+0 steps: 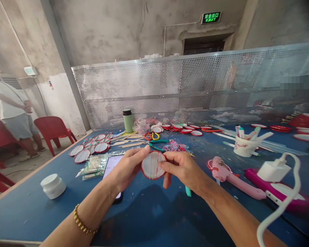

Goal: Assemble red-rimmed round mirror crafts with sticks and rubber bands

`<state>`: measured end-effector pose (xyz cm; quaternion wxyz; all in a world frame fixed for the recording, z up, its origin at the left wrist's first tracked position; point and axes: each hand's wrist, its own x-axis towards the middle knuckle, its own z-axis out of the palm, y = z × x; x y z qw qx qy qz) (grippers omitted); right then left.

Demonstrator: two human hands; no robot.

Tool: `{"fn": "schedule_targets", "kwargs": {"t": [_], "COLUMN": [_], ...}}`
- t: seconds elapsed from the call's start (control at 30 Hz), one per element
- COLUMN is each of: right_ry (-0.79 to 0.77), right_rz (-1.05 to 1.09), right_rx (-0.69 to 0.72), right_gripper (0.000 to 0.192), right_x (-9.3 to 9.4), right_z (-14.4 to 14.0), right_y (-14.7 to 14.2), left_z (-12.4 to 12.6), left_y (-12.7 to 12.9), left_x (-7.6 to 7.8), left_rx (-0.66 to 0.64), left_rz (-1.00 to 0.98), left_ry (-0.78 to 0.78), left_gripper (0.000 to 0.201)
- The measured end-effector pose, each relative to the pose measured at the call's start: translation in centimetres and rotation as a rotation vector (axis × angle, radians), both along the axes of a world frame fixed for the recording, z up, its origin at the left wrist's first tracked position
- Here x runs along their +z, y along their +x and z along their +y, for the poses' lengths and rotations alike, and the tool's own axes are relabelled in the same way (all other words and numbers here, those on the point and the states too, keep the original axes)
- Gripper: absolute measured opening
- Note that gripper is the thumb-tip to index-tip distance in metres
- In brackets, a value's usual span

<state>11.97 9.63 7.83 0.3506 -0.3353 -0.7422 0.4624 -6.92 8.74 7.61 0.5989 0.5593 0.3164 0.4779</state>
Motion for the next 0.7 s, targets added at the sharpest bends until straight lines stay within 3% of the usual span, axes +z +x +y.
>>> {"fn": "schedule_targets", "kwargs": {"t": [0.47, 0.7], "right_ry": [0.019, 0.033], "right_rz": [-0.035, -0.089], "right_rx": [-0.021, -0.018], "right_gripper": [0.024, 0.022], "right_x": [-0.07, -0.32], "right_z": [0.10, 0.12], "right_y": [0.05, -0.01], "left_z": [-0.20, -0.12], "left_y": [0.22, -0.05], "left_x": [0.20, 0.48], "left_rx": [0.039, 0.145], "left_rz": [0.041, 0.048], "left_ry": [0.000, 0.124], "left_gripper": [0.049, 0.039]}}
